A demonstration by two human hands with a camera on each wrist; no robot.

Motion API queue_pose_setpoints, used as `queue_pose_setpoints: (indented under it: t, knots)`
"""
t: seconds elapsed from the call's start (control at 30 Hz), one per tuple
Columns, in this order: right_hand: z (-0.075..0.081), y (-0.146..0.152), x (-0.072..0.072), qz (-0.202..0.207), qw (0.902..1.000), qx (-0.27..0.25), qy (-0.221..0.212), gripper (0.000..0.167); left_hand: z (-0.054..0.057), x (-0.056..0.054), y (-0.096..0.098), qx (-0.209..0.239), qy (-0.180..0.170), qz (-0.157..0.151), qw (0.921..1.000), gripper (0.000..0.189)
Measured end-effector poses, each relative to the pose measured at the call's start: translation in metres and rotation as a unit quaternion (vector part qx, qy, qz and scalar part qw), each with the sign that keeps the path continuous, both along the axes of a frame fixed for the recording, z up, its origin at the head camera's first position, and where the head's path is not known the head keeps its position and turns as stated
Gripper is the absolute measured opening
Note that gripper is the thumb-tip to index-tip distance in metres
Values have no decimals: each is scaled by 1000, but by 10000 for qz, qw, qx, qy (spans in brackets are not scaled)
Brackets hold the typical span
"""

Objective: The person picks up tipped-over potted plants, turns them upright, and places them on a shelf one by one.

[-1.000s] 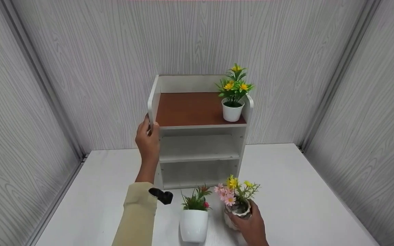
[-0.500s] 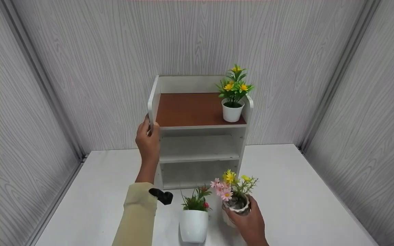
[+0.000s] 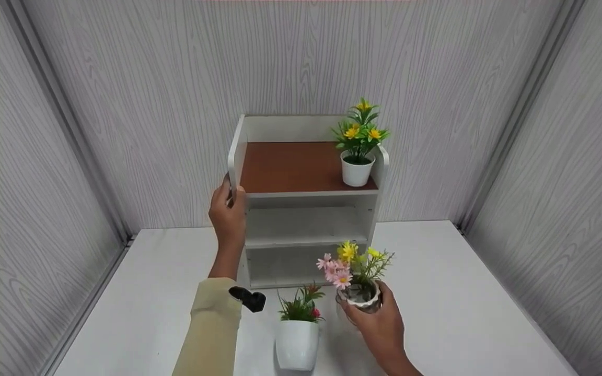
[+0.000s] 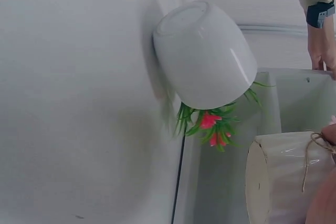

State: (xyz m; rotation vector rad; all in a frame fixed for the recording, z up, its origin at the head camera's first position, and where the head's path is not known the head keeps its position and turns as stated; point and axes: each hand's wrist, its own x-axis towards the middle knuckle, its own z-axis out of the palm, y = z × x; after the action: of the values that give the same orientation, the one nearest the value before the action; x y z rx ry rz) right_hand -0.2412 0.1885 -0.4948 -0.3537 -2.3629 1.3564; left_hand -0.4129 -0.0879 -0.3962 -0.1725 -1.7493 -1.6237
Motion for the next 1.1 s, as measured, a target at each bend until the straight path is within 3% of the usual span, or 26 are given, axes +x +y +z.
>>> queue_pose_setpoints:
  t: [0.57, 0.83, 1.1]
  knots:
    - [57, -11, -14, 580, 9932, -215, 983, 97, 1, -2, 6, 14, -7, -217, 9998, 51]
    - [85, -26, -21, 961, 9824, -187, 1591, 89, 0, -1, 3, -67, 14, -60, 10000, 50]
    - [123, -41, -34, 1197, 9694, -303, 2121, 86, 1, 2, -1, -49, 29, -42, 10000, 49]
